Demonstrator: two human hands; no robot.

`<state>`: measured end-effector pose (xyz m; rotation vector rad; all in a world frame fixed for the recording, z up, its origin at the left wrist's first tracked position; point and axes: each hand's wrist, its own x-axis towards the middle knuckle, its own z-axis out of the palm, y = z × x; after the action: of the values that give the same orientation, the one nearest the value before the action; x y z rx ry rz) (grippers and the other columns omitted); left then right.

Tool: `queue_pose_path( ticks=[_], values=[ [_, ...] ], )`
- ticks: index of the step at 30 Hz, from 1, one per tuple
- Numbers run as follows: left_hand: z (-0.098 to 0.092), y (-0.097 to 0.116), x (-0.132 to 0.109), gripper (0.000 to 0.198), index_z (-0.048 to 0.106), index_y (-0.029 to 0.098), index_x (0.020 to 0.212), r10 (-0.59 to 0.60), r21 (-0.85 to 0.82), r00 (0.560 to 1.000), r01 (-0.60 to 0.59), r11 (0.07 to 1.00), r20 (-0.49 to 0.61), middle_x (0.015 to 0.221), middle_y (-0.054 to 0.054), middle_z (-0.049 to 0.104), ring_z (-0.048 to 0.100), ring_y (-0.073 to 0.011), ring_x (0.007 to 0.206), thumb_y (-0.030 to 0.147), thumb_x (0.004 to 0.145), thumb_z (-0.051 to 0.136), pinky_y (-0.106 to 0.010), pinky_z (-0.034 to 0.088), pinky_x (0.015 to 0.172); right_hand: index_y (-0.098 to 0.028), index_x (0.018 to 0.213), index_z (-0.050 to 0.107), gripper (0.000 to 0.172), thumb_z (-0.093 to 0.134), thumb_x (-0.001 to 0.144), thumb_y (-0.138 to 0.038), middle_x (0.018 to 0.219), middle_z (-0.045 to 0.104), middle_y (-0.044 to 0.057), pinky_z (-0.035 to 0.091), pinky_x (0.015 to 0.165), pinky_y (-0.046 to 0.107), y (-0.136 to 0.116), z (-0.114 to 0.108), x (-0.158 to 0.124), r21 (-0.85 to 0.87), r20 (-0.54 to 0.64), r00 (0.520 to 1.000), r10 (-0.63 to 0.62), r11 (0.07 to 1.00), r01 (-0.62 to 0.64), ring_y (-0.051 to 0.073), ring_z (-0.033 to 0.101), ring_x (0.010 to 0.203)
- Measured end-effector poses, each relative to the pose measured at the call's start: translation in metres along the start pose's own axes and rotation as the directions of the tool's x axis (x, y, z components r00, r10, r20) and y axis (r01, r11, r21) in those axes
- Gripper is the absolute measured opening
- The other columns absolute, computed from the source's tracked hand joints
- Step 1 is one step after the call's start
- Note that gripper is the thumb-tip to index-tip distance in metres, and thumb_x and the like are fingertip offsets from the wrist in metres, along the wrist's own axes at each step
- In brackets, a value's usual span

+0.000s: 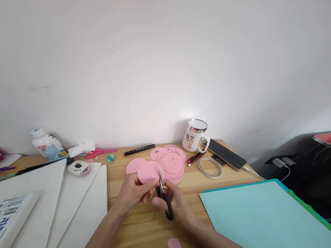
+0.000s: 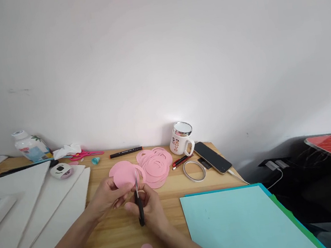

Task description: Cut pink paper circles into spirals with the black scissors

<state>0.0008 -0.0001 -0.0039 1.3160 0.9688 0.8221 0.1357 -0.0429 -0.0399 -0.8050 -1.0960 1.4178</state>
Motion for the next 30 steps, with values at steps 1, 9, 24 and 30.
queue_pose_path(
  ticks=[1, 9, 24, 30],
  values=[
    [0.000, -0.001, 0.000, 0.028, 0.061, 0.011, 0.057, 0.003, 0.007, 1.000, -0.003, 1.000, 0.002, 0.040, 0.004, 0.049, 0.037, -0.0039, 0.032, 0.035, 0.071, 0.065, -0.017, 0.024, 0.033, -0.018, 0.082, 0.053, 0.044, 0.081, 0.055, -0.039, 0.059, 0.050, -0.005, 0.029, 0.046, 0.019, -0.001, 0.000, 0.000, 0.003, 0.005, 1.000, -0.006, 1.000, 0.006, 0.009, 0.038, 0.051],
    [0.000, -0.001, 0.000, 0.028, 0.060, 0.012, 0.057, 0.014, 0.007, 1.000, -0.014, 1.000, 0.004, 0.041, 0.004, 0.049, 0.038, -0.0042, 0.032, 0.036, 0.070, 0.065, -0.017, 0.025, 0.033, -0.018, 0.082, 0.053, 0.041, 0.075, 0.062, -0.046, 0.060, 0.046, -0.004, 0.026, 0.047, 0.021, -0.003, 0.001, 0.000, -0.037, 0.027, 0.998, -0.050, 0.998, 0.051, 0.010, 0.035, 0.052],
    [0.000, 0.005, -0.001, 0.026, 0.062, 0.012, 0.059, 0.008, -0.002, 1.000, -0.008, 1.000, -0.020, 0.042, 0.004, 0.051, 0.038, -0.0043, 0.032, 0.036, 0.068, 0.067, -0.017, 0.025, 0.032, -0.020, 0.080, 0.050, 0.040, 0.070, 0.064, -0.051, 0.052, 0.044, -0.007, 0.028, 0.042, 0.020, 0.002, -0.003, 0.000, -0.113, 0.012, 1.000, 0.000, 0.994, 0.001, 0.008, 0.036, 0.043],
    [-0.001, 0.003, 0.000, 0.028, 0.058, 0.013, 0.056, 0.025, 0.020, 1.000, -0.025, 0.999, -0.018, 0.041, 0.005, 0.050, 0.038, -0.0042, 0.032, 0.037, 0.069, 0.065, -0.016, 0.025, 0.032, -0.019, 0.080, 0.050, 0.040, 0.069, 0.064, -0.051, 0.047, 0.044, -0.008, 0.028, 0.038, 0.018, 0.005, -0.004, 0.000, -0.116, -0.003, 1.000, 0.019, 0.993, -0.019, 0.007, 0.036, 0.038]
  ],
)
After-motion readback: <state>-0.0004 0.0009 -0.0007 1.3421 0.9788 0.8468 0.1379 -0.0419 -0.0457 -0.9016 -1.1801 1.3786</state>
